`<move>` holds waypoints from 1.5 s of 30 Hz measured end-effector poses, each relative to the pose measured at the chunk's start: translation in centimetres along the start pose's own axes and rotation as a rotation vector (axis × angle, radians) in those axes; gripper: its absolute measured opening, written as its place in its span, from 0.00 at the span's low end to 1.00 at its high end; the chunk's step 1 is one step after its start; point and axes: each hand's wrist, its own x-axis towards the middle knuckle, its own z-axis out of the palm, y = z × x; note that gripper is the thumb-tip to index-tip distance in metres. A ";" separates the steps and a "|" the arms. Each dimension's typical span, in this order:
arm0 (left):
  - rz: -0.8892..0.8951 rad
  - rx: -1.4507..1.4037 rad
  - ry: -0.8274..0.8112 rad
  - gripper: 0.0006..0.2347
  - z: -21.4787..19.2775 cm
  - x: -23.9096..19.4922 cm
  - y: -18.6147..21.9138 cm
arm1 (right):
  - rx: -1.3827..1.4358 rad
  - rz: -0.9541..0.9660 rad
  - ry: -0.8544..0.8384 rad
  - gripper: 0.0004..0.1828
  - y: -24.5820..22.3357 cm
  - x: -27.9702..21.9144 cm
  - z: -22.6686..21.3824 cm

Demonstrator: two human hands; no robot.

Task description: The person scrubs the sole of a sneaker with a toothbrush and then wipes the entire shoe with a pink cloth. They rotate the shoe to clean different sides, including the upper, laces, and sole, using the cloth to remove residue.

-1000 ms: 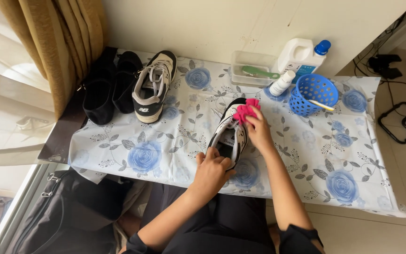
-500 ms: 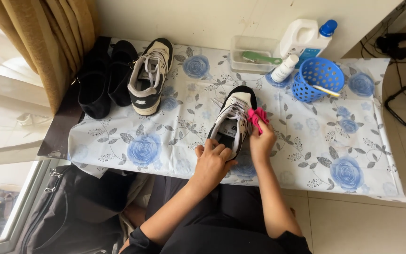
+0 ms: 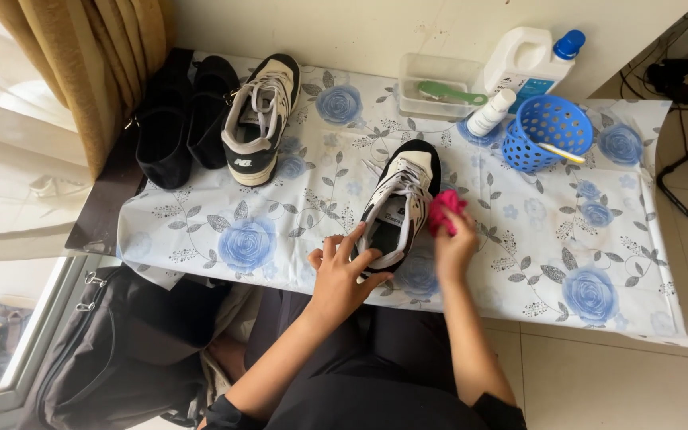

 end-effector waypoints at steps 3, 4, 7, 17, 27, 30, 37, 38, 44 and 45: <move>-0.150 -0.293 -0.006 0.21 -0.9 0.0 -1.1 | 0.096 0.023 0.055 0.15 1.3 1.2 -1.7; -0.151 -0.287 -0.002 0.21 -1.4 0.0 -1.6 | 0.102 0.021 0.053 0.15 -0.8 0.9 -2.6; -0.298 -0.438 0.070 0.16 -2.2 0.0 -2.3 | 0.077 -0.163 0.147 0.15 -5.6 -1.5 -4.6; -0.317 -0.393 0.039 0.17 -3.5 0.5 -2.0 | 0.014 -0.736 -0.232 0.12 -6.8 -9.4 -6.4; -0.140 0.079 -0.021 0.25 -2.3 0.4 1.8 | 0.024 -0.463 -0.083 0.24 -4.6 -7.2 -4.2; -0.204 0.189 -0.121 0.42 -0.9 -0.4 1.5 | 0.047 -0.141 -0.205 0.26 -3.0 -4.2 -5.7; 0.001 0.296 0.216 0.20 2.8 -1.4 1.6 | 0.058 -0.557 -0.342 0.27 -9.8 6.1 -5.1; 0.035 0.280 0.199 0.17 3.4 -1.8 1.6 | 0.116 -0.681 -0.523 0.25 -11.3 6.8 -4.0; 0.062 0.356 0.254 0.10 3.4 -1.9 2.3 | -0.465 -0.643 -1.237 0.17 -10.7 10.5 1.9; 0.064 0.359 0.266 0.10 3.2 -1.9 2.5 | -0.701 -0.580 -1.274 0.20 -9.2 11.4 3.1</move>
